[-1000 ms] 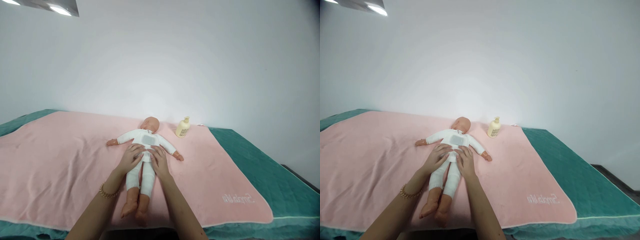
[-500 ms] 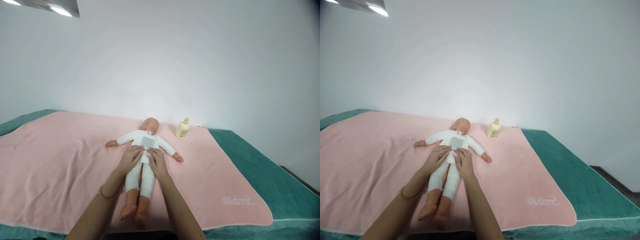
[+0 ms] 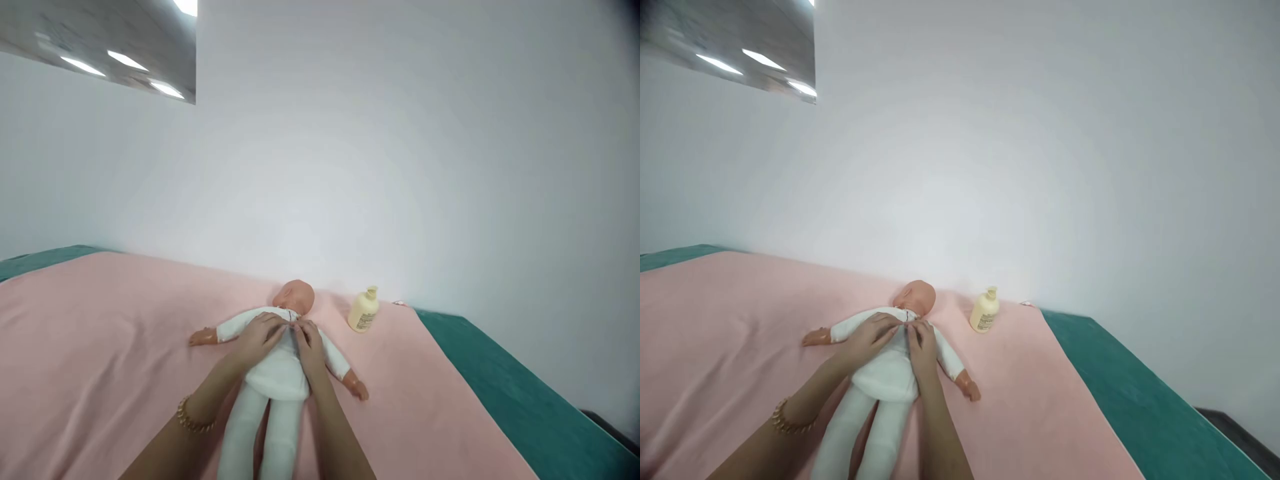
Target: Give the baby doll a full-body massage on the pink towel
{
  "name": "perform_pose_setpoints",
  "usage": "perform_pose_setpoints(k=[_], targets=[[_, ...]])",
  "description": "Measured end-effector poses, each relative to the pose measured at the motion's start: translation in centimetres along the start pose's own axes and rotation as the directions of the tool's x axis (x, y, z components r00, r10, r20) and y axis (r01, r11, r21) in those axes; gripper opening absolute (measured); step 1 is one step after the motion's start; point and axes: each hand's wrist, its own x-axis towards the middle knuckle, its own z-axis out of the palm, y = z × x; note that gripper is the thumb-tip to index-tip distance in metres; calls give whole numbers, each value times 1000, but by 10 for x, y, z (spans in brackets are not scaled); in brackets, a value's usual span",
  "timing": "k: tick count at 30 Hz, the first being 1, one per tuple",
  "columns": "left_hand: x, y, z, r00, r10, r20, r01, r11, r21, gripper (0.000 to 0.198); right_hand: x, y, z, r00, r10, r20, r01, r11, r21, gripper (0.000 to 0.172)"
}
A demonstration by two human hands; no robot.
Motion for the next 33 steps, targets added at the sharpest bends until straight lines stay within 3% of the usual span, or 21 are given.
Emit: perform_pose_setpoints(k=[3, 8, 13, 21, 33], targets=[[19, -7, 0, 994, -4, 112, 0, 999, 38, 23, 3, 7, 0, 998, -36, 50, 41, 994, -97, 24], [20, -20, 9, 993, -12, 116, 0, 995, 96, 27, 7, 12, 3, 993, -57, 100, 80, 969, -234, 33], [14, -25, 13, 994, -28, 107, 17, 995, 101, 29, 7, 9, 3, 996, -22, 85, 38, 980, -196, 31], [13, -21, 15, 997, 78, 13, -79, 995, 65, 24, 0, 10, 0, 997, -73, 11, 73, 981, -181, 30], [12, -23, 15, 996, 16, 85, -21, 998, 62, 25, 2, 12, -2, 993, -49, 104, 72, 973, -221, 30]])
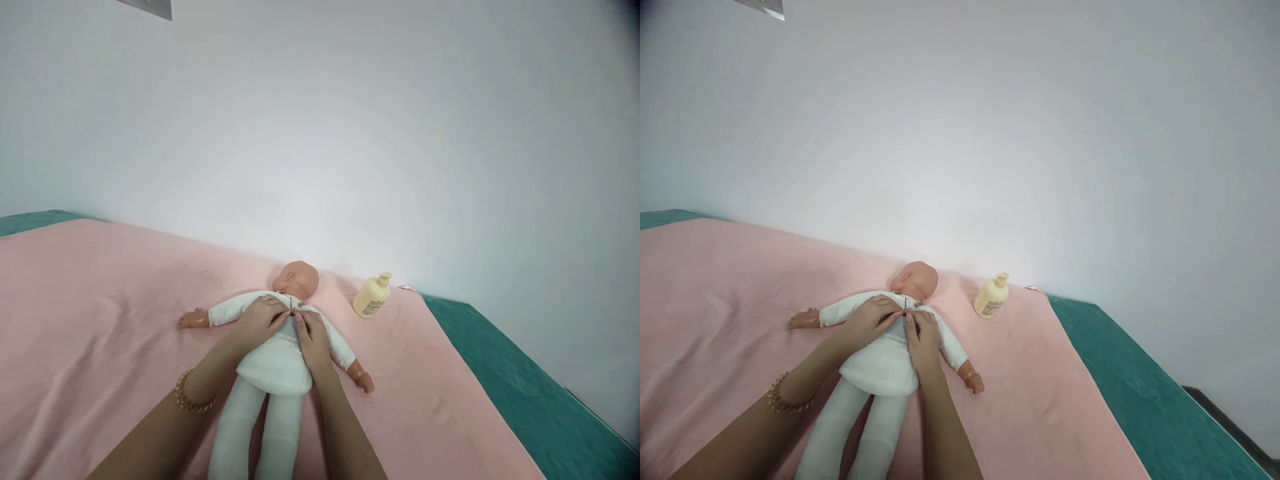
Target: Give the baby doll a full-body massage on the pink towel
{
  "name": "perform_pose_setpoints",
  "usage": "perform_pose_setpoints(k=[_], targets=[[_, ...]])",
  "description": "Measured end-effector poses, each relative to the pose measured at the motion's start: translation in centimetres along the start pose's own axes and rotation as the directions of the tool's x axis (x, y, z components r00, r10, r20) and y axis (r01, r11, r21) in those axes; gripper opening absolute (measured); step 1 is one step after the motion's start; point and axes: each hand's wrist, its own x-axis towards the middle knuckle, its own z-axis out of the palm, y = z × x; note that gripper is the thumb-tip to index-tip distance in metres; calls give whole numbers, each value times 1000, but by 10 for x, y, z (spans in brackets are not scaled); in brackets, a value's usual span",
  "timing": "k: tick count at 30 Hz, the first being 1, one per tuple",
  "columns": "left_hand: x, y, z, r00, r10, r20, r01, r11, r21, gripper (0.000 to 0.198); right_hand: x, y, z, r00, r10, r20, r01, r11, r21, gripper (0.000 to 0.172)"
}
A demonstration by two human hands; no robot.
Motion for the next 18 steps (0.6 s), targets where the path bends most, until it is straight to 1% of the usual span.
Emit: perform_pose_setpoints(k=[6, 10, 13, 18], targets=[[1, 3, -2, 1000, 12, -12, -12, 1000, 0, 27, -2, 0, 1, 1000, 17, -11, -17, 1000, 12, 29], [0, 2, -1, 998, 29, -55, -28, 999, 23, 26, -3, 0, 1, 999, 10, -47, -8, 999, 36, 28], [-1, -1, 1, 996, 19, -87, -14, 999, 53, 25, -5, 2, 2, 999, 13, -47, -10, 999, 46, 31], [-2, -4, 4, 999, 0, -34, 1, 999, 49, 23, -5, 5, 3, 999, 38, -20, -37, 999, 27, 34]])
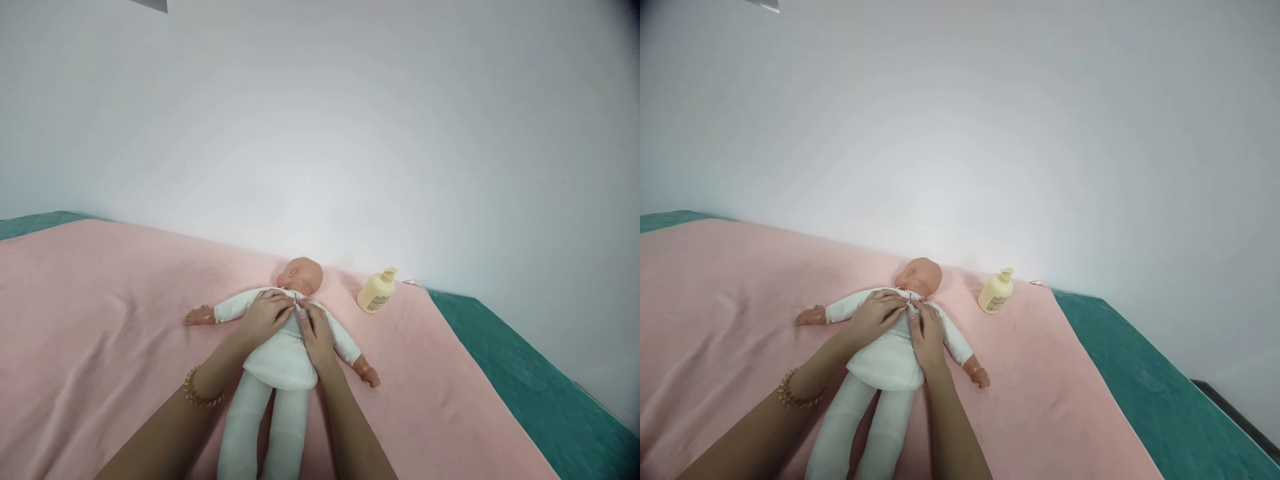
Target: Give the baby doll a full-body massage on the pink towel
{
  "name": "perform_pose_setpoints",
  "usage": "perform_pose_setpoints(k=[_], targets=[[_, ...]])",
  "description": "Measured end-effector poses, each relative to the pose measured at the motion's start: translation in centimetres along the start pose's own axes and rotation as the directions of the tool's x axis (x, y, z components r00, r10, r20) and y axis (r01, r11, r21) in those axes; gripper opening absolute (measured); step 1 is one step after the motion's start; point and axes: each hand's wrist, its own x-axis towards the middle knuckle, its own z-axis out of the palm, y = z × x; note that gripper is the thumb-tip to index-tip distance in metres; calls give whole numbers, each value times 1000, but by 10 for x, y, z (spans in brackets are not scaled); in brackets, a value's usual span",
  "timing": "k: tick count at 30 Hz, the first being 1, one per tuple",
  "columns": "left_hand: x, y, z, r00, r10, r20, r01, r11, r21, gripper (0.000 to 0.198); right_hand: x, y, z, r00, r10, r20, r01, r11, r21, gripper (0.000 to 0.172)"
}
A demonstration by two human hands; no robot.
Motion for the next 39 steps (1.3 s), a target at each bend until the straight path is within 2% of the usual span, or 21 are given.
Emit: perform_pose_setpoints(k=[9, 13, 17, 20, 23, 27, 32, 36, 39], targets=[[0, -1, -3, 999, -14, 50, 16, 999, -41, 24, 1, -1, -3, 999, -2, 41, 2, 1000, 21, 37], [-1, 0, -7, 998, 3, 57, 2, 996, -93, 24, -3, -2, -3, 1000, 21, 18, -22, 998, 59, 38], [-8, 5, -13, 994, -13, -106, 3, 995, -95, 24, -9, -7, -5, 996, 8, -90, 2, 994, 106, 37], [-19, 14, -20, 969, 15, -246, -40, 994, -97, 24, -17, -14, -10, 980, -5, -201, 27, 994, 107, 36], [-34, 27, -27, 936, 63, -346, -109, 987, -116, 25, -33, -21, -17, 971, 9, -237, 18, 993, 113, 36], [-53, 44, -32, 901, 126, -415, -192, 974, -120, 31, -66, -30, -20, 974, -2, -225, 33, 991, 133, 32], [-73, 54, -31, 876, 258, -408, -329, 938, -112, 28, -92, -43, -20, 977, -137, -166, 155, 983, 99, 29], [-84, 54, -29, 886, 274, -374, -333, 937, -101, 23, -94, -52, -20, 976, -201, -78, 207, 975, 75, 27], [-87, 54, -30, 903, 274, -330, -325, 939, -110, 22, -92, -54, -20, 978, -204, -51, 207, 977, 55, 27]])
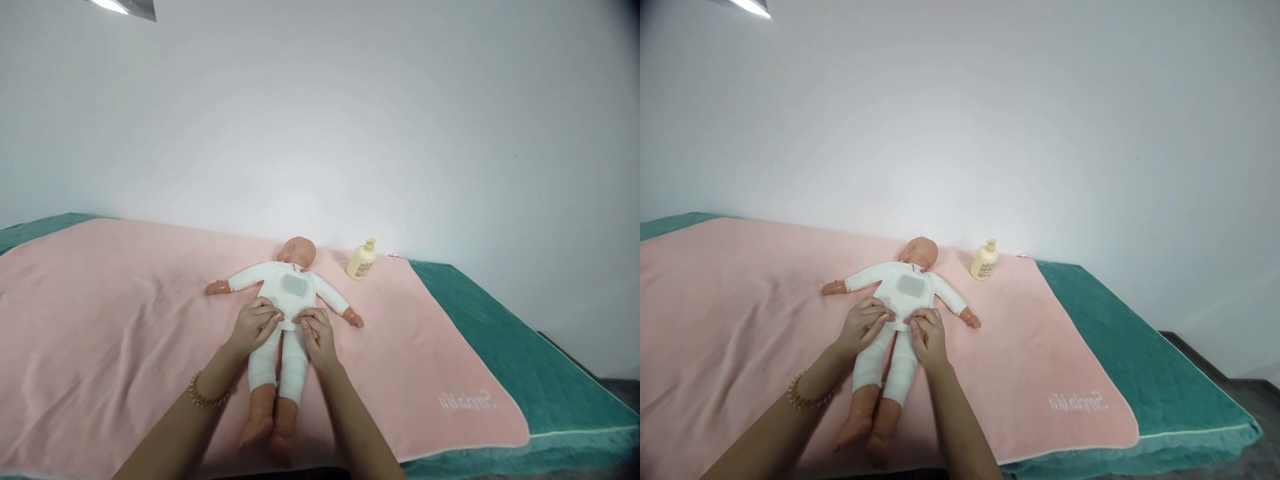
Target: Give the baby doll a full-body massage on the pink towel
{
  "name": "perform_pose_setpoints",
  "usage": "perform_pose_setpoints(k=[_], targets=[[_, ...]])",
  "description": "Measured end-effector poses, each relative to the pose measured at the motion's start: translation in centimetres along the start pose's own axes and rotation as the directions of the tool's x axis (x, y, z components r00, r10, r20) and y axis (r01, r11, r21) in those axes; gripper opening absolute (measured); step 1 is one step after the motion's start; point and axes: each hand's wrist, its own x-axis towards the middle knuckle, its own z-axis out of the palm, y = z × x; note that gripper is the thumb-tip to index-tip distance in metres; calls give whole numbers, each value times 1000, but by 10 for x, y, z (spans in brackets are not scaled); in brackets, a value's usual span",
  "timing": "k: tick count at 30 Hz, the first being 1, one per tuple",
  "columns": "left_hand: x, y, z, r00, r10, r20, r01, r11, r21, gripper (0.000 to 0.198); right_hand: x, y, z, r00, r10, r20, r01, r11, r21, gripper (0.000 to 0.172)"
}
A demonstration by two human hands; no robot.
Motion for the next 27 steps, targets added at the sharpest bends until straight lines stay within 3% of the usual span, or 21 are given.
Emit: perform_pose_setpoints(k=[9, 27], targets=[[0, -4, 2, 987, -85, 136, 92, 995, -46, 26, 0, 9, 6, 995, 88, 44, -87, 996, -17, 27], [3, -2, -1, 968, -154, 200, 160, 987, -16, 25, -1, 6, 4, 998, 67, -2, -67, 995, -74, 29]])
